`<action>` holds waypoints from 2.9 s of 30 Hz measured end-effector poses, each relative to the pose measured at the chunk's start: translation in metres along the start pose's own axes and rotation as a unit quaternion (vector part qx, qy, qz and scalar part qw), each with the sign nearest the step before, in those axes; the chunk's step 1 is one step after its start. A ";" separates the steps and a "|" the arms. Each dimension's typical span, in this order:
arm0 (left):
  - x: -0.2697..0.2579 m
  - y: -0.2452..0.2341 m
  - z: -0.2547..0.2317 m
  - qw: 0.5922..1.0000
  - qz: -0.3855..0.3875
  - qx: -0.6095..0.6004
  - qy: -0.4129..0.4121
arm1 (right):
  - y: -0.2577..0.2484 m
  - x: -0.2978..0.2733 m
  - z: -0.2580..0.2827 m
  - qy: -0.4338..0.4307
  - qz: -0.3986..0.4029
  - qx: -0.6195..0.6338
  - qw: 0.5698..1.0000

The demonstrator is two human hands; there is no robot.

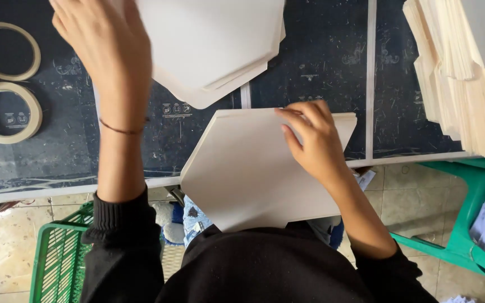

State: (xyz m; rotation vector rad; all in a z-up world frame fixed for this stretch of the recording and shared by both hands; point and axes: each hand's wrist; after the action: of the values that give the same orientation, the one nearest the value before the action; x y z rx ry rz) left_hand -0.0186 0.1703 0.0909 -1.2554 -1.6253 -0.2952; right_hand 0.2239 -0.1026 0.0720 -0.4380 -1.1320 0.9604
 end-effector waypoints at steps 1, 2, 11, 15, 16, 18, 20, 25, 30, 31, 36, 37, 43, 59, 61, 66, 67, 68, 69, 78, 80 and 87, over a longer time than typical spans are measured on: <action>-0.010 -0.003 -0.013 0.985 0.095 0.141 -0.016 | 0.006 0.001 -0.004 -0.006 0.032 -0.004 0.999; -0.020 -0.004 -0.027 0.942 0.191 0.275 -0.026 | 0.011 0.000 -0.008 -0.010 0.064 -0.009 0.998; -0.121 -0.025 -0.096 0.947 0.293 -0.050 0.123 | 0.024 0.004 -0.015 0.014 0.116 -0.055 0.992; -0.110 -0.027 -0.098 0.947 0.295 -0.057 0.115 | 0.014 0.020 -0.013 0.017 0.152 -0.060 0.986; -0.108 -0.026 -0.098 0.943 0.309 -0.057 0.106 | 0.013 0.024 -0.014 0.017 0.158 -0.051 0.986; -0.105 -0.025 -0.096 0.939 0.323 -0.058 0.098 | 0.014 0.028 -0.014 0.016 0.164 -0.043 0.985; -0.105 -0.025 -0.093 0.940 0.318 -0.065 0.105 | 0.015 0.028 -0.014 -0.011 0.158 -0.046 0.986; -0.123 -0.024 -0.093 0.943 0.300 -0.047 0.138 | 0.032 0.008 -0.018 -0.060 0.140 -0.091 0.984; -0.135 -0.025 -0.097 0.959 0.201 -0.038 0.195 | 0.039 -0.003 -0.012 -0.116 0.091 -0.100 0.984; -0.138 -0.025 -0.098 0.961 0.172 -0.033 0.212 | 0.042 -0.008 -0.010 -0.130 0.063 -0.112 0.983; -0.164 -0.025 -0.101 0.957 0.110 0.010 0.269 | 0.051 -0.026 0.014 -0.184 -0.041 -0.196 0.962; -0.166 -0.025 -0.103 0.959 0.092 0.026 0.266 | 0.055 -0.031 0.018 -0.181 -0.076 -0.229 0.954; -0.185 -0.049 -0.127 0.958 0.112 0.120 0.236 | 0.043 -0.028 0.052 -0.159 -0.147 -0.288 0.933; -0.174 -0.001 -0.079 0.973 0.144 -0.027 0.177 | 0.027 -0.043 0.062 -0.081 -0.070 -0.163 0.981; -0.155 -0.010 -0.088 0.975 0.162 -0.054 0.140 | 0.010 -0.038 0.069 -0.069 -0.080 -0.099 0.990; -0.109 -0.036 -0.089 0.946 0.277 -0.169 -0.021 | -0.033 -0.052 0.053 -0.093 -0.215 -0.055 0.971; -0.102 -0.039 -0.082 0.937 0.265 -0.210 -0.087 | -0.045 -0.058 0.043 -0.106 -0.254 -0.079 0.958; -0.094 -0.042 -0.075 0.923 0.252 -0.248 -0.153 | -0.056 -0.063 0.034 -0.119 -0.292 -0.101 0.943; -0.086 -0.045 -0.070 0.922 0.253 -0.249 -0.153 | -0.058 -0.050 0.041 -0.118 -0.292 -0.103 0.944; -0.018 -0.019 -0.036 0.920 -0.019 -0.302 -0.251 | -0.015 0.006 -0.001 0.087 -0.044 0.032 0.995; -0.043 0.004 -0.002 0.978 -0.052 -0.093 -0.179 | 0.007 0.005 -0.014 0.112 0.103 0.068 0.986; -0.096 -0.007 -0.070 0.977 0.200 -0.034 0.073 | 0.032 -0.002 -0.005 -0.051 0.083 -0.090 0.991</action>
State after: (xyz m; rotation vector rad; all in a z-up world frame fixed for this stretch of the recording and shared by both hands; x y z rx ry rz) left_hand 0.0094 0.0628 0.0466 -1.5412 -1.2136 -0.1868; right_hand 0.2152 -0.0858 0.0457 -0.6424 -1.2963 1.0395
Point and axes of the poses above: each hand's wrist, its own x-axis towards the middle knuckle, its own y-axis out of the palm, z = x × y, and after that the axes turned 14 degrees about -z, right-handed
